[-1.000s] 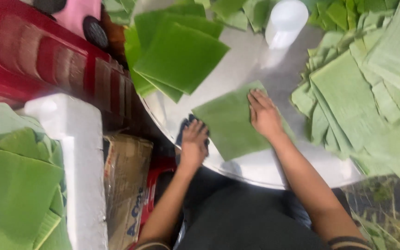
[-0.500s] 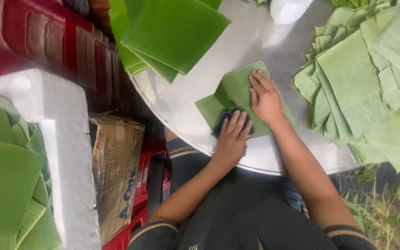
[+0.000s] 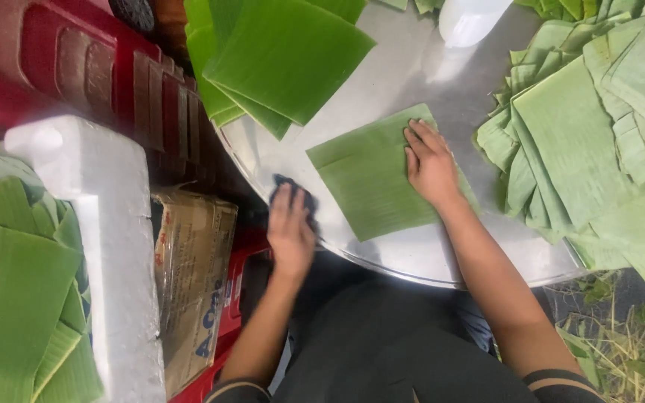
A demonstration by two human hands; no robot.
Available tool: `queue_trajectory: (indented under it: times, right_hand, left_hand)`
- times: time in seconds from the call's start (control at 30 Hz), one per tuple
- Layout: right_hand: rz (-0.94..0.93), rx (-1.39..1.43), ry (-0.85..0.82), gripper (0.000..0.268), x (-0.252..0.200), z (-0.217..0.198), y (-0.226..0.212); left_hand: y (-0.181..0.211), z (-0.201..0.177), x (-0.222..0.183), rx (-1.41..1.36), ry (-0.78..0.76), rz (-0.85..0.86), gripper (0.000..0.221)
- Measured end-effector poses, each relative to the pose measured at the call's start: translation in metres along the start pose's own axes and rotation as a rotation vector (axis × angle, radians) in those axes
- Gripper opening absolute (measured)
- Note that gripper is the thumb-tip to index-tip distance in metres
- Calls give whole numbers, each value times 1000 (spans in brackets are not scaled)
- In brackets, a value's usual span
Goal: Cleaning banana leaves with a cloth and stacking them on a metal table
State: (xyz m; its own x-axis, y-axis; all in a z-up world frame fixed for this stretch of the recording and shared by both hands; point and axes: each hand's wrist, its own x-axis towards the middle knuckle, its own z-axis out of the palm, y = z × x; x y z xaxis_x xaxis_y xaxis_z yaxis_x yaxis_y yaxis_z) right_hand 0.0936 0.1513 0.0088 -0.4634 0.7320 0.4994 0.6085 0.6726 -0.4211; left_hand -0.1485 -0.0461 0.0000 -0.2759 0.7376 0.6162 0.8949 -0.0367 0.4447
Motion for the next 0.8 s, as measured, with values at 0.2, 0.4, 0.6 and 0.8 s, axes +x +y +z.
queue_trajectory:
  times: [0.2,0.4,0.6,0.8]
  right_hand:
    - [20,-36,-27,34,-5,6,5]
    - [45,-9,-46,34,-4,0,2]
    - [26,-28,71,32,3,-19,-11]
    - [666,-63,-113,81,4,-46,-7]
  left_hand:
    - [125,38,-14,-279,-191,402,46]
    - [96,46,-32,-290,-460,349,36]
    - [34,-7,-32,-207,-378,214,38]
    - [-23,-28,-21,-187,-199,-54,30]
